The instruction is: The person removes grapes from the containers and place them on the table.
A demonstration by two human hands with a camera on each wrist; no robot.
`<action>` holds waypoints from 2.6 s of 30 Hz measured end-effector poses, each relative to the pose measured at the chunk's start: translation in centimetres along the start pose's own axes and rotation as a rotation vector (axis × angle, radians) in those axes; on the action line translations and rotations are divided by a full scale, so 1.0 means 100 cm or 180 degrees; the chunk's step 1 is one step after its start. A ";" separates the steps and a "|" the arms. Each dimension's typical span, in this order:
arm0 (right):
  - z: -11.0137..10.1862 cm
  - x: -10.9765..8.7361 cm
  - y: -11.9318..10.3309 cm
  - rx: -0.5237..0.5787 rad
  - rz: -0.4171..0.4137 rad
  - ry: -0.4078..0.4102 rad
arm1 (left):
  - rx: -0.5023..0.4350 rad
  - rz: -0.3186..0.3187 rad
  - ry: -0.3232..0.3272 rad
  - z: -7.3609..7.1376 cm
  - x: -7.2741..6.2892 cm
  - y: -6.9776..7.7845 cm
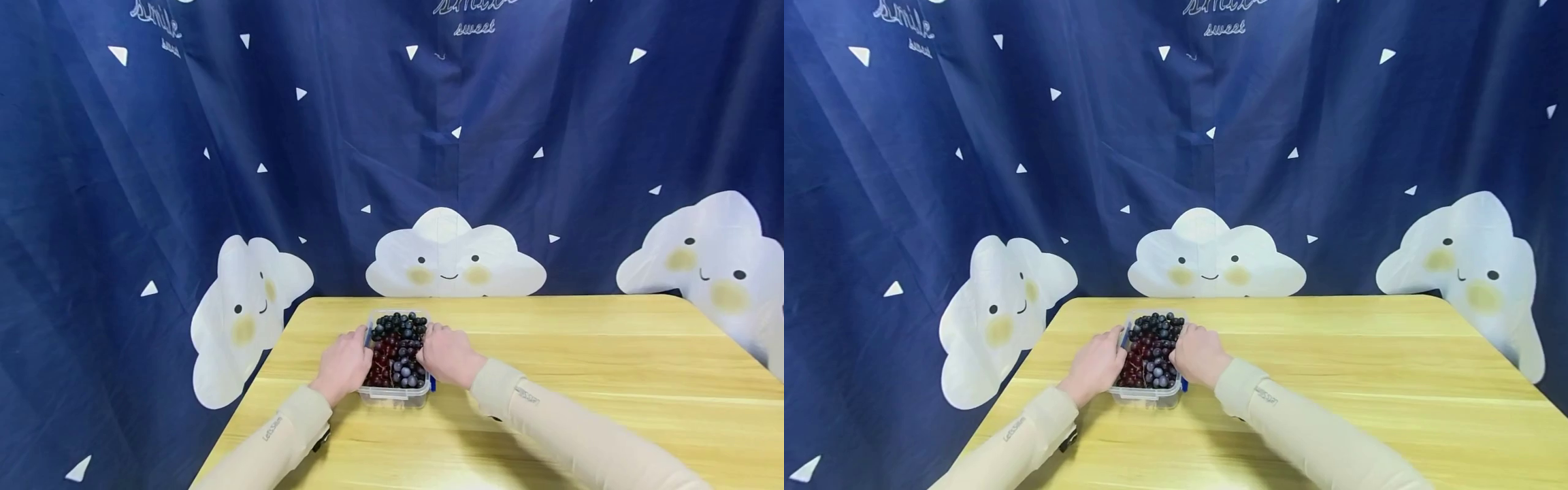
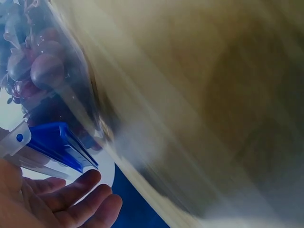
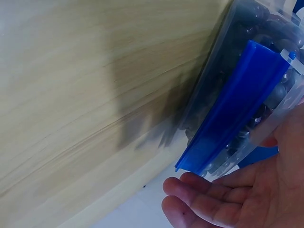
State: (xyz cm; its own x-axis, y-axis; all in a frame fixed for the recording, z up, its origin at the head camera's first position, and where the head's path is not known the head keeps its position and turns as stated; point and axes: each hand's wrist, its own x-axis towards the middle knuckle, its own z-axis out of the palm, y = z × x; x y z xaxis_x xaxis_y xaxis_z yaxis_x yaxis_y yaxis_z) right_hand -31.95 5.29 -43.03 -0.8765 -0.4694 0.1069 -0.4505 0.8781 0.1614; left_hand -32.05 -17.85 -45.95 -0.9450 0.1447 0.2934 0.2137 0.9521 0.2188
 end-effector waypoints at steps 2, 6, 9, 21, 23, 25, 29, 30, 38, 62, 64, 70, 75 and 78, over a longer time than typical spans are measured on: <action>0.000 -0.002 0.001 0.0031 0.0028 0.0005 | -0.0012 0.0006 0.0007 0.000 -0.002 0.002; -0.001 -0.004 0.004 0.0046 0.0041 0.0059 | 0.0030 0.0075 0.0064 -0.001 -0.002 0.005; 0.001 -0.006 0.005 0.0029 0.0001 0.0089 | 0.0099 0.0104 0.0067 0.001 -0.004 0.006; 0.008 -0.015 0.008 -0.0115 -0.0029 0.0307 | 0.0101 0.0181 0.0070 0.002 -0.010 0.014; 0.007 -0.016 0.008 -0.0132 -0.0045 0.0304 | 0.0109 0.0167 0.0050 0.002 -0.012 0.015; 0.006 -0.017 0.008 -0.0130 -0.0038 0.0284 | 0.0107 0.0156 0.0060 0.002 -0.012 0.016; 0.004 -0.018 0.010 -0.0078 -0.0013 0.0211 | 0.0107 0.0162 0.0078 0.003 -0.011 0.017; 0.003 -0.018 0.010 -0.0068 -0.0016 0.0191 | 0.0108 0.0160 0.0074 0.003 -0.011 0.017; 0.001 -0.017 0.015 -0.0060 -0.0032 0.0334 | 0.0113 0.0210 0.0110 0.000 -0.006 0.018; 0.005 -0.021 0.014 0.0286 0.0080 0.0126 | 0.0178 0.0060 0.0067 0.004 -0.012 0.021; 0.006 -0.021 0.015 0.0315 0.0074 0.0163 | 0.0183 0.0047 0.0054 0.004 -0.012 0.021; 0.007 -0.022 0.017 0.0411 0.0065 0.0250 | 0.0204 0.0046 0.0067 0.001 -0.012 0.024; 0.006 -0.024 0.019 0.0491 0.0079 0.0219 | 0.0249 0.0073 0.0033 0.000 -0.015 0.027; 0.006 -0.027 0.020 0.0508 0.0097 0.0220 | 0.0258 0.0112 0.0032 0.000 -0.016 0.031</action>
State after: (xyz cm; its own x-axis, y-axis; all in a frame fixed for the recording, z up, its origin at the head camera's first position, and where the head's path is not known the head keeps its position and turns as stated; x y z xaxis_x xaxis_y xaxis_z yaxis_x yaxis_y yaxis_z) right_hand -30.54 8.38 -43.56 -0.8789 -0.4428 0.1773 -0.4499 0.8931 -0.0002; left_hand -29.88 -15.19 -45.71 -0.9346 0.1762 0.3090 0.2257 0.9652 0.1324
